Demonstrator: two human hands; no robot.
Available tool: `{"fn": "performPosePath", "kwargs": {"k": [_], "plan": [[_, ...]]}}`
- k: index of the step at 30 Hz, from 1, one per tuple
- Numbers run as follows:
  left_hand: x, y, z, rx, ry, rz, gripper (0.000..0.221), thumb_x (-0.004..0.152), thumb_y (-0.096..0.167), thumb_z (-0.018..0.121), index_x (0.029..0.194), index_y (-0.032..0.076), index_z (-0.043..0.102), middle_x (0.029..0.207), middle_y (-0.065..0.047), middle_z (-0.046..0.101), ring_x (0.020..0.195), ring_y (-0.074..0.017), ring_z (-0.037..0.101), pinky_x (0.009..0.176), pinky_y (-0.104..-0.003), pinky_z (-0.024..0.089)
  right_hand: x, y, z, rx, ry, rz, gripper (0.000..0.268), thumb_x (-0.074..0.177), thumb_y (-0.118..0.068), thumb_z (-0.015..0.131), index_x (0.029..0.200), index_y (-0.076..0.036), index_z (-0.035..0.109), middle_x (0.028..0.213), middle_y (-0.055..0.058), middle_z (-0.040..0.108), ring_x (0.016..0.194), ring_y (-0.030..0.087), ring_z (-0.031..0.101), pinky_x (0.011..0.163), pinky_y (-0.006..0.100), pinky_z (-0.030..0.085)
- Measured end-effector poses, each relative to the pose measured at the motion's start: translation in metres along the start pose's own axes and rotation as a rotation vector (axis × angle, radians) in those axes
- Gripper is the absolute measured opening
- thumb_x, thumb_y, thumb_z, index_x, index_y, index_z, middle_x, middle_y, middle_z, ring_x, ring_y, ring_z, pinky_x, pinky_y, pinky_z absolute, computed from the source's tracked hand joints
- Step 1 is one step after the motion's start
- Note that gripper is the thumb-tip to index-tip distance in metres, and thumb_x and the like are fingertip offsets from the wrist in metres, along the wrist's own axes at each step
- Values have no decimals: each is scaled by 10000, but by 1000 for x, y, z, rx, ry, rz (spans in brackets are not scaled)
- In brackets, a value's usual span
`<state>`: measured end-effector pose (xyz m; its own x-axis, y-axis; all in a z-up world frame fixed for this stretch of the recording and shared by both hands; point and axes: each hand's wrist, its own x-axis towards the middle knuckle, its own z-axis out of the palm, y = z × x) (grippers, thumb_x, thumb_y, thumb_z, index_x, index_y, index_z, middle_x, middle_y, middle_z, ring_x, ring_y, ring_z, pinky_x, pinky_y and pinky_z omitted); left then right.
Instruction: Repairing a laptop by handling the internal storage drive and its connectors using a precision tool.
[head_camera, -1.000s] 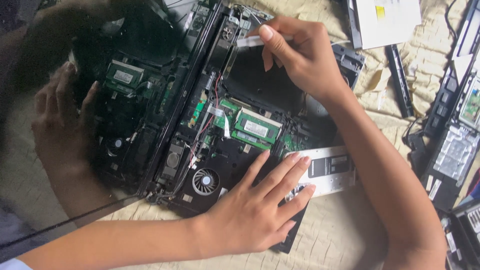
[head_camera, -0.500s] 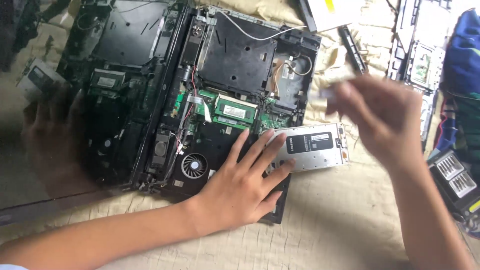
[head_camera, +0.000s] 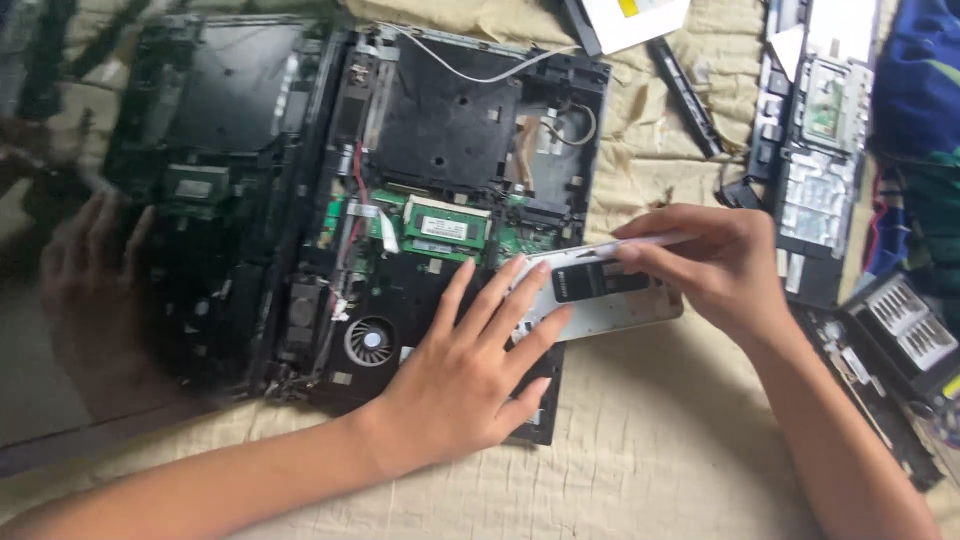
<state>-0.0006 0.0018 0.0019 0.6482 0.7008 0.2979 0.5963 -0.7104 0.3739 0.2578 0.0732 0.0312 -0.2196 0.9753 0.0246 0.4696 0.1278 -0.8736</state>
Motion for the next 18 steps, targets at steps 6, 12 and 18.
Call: {"fn": "performPosePath", "kwargs": {"k": [6, 12, 18], "plan": [[-1, -1, -1, 10, -8, 10, 582, 943, 352, 651, 1448, 80, 549, 1596, -255, 382, 1502, -392, 343, 1186, -665, 274, 2, 2, 14, -18, 9, 49, 128, 893, -119, 788, 933, 2, 784, 707, 97, 750, 594, 87, 661, 487, 172, 454], [-1, 0, -1, -20, -3, -1, 601, 906, 333, 692, 1443, 99, 557, 1596, -235, 397, 1510, -357, 347, 1188, -659, 290, 1, 9, 11, 16, 1, 38, 125, 915, -106, 765, 940, 16, 773, 719, 92, 733, 623, 103, 662, 562, 183, 524], [0, 0, -3, -11, -5, 2, 588, 913, 330, 685, 1441, 99, 564, 1598, -230, 399, 1512, -344, 347, 1185, -633, 308, 2, 16, 9, -5, -21, 8, 133, 916, -131, 763, 931, 1, 772, 726, 76, 737, 628, 94, 666, 564, 183, 525]]}}
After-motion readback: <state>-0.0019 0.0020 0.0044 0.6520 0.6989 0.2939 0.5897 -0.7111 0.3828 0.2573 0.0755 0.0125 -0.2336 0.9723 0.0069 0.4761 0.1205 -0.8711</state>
